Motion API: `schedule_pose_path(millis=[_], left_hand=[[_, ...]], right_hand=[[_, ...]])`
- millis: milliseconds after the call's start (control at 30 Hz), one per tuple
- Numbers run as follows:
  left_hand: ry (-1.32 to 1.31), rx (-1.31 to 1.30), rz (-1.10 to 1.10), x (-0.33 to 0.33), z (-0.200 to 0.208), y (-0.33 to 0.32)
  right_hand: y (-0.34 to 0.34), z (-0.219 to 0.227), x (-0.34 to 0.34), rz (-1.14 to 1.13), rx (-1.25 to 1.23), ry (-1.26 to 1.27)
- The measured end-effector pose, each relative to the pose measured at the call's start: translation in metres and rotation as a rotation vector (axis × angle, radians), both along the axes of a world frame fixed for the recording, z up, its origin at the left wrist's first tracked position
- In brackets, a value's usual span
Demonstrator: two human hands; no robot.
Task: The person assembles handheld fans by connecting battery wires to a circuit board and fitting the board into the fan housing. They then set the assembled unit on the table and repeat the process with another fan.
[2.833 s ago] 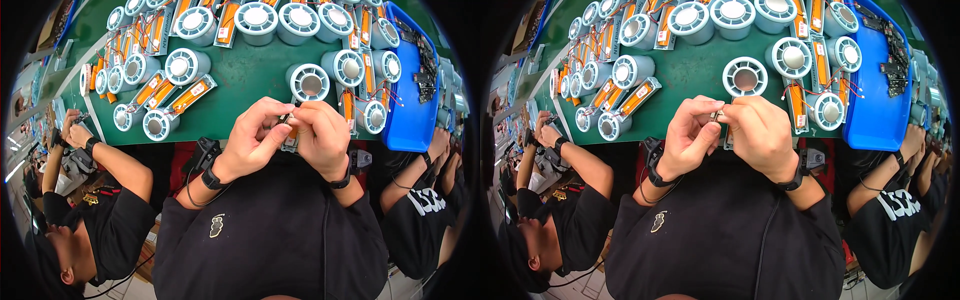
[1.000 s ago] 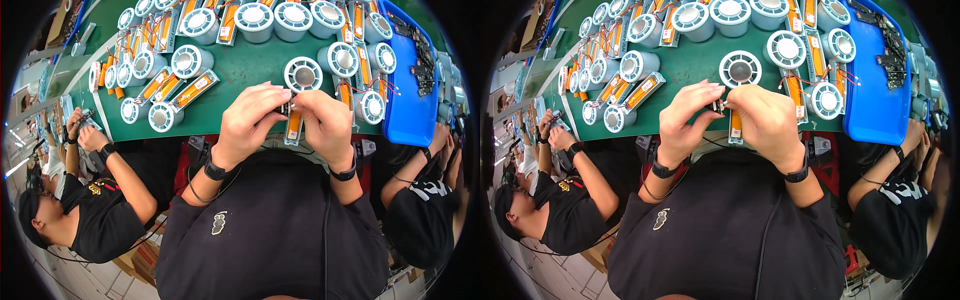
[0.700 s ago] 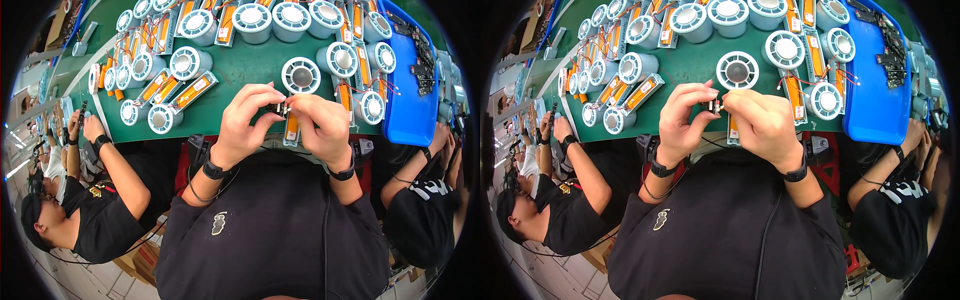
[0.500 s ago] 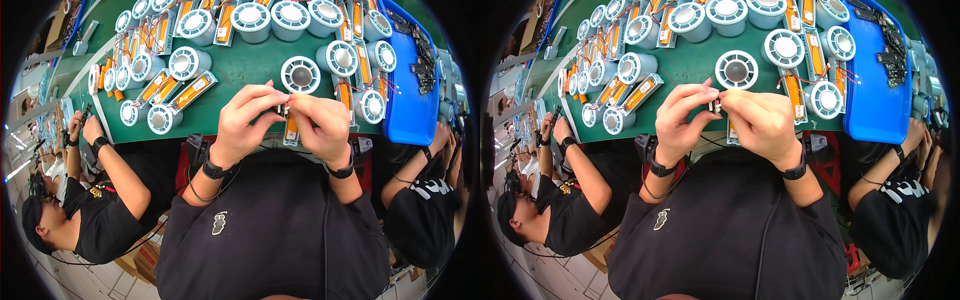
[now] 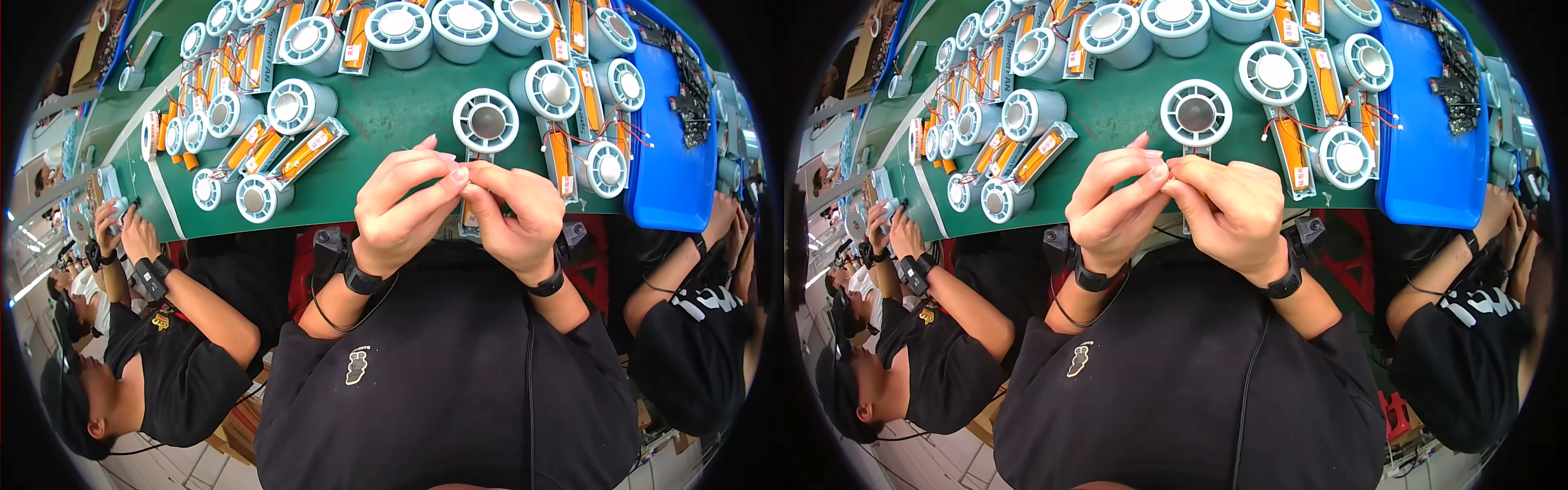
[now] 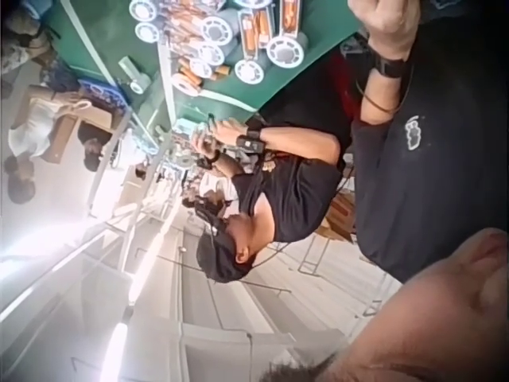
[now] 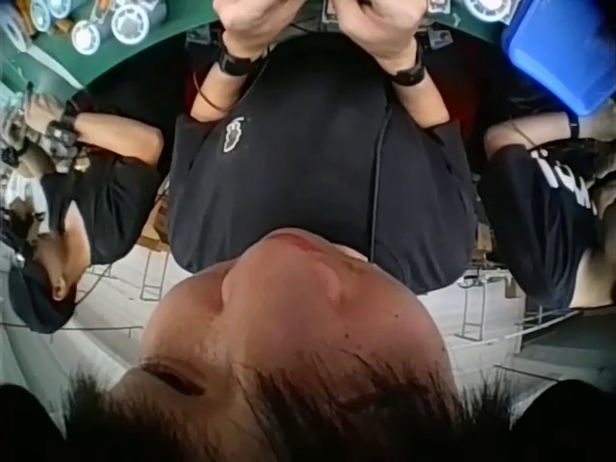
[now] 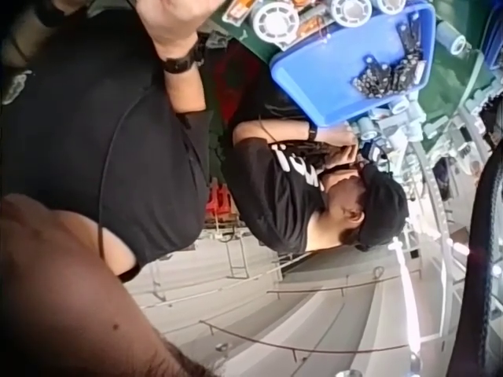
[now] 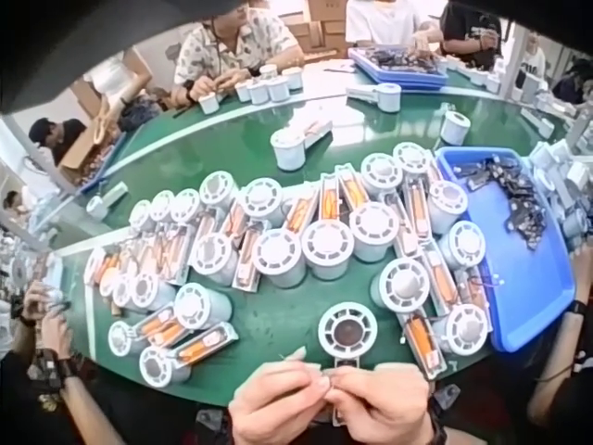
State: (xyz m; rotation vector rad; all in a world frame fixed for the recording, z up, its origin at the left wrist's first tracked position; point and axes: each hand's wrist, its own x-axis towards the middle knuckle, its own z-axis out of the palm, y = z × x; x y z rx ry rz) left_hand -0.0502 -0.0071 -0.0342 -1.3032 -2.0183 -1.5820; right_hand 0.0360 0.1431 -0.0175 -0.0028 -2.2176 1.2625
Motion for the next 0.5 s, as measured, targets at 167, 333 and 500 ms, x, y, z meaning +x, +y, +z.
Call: schedule_pose_path(millis=[167,333,500], left_hand=[[0.014,-0.035,0.032,0.001,0.006,-0.004],[0.059,-0.218,0.075,-0.01,0.017,-0.021],[-0.125,-0.331,-0.005,-0.007,0.022,-0.023]], right_hand=[[0.001,0.011,0.008,-0.13,0.157,0.066],[0.007,0.032,0.037,-0.206,0.119,-0.599],[0.002,0.009,0.023,-0.161,-0.454,-0.642]])
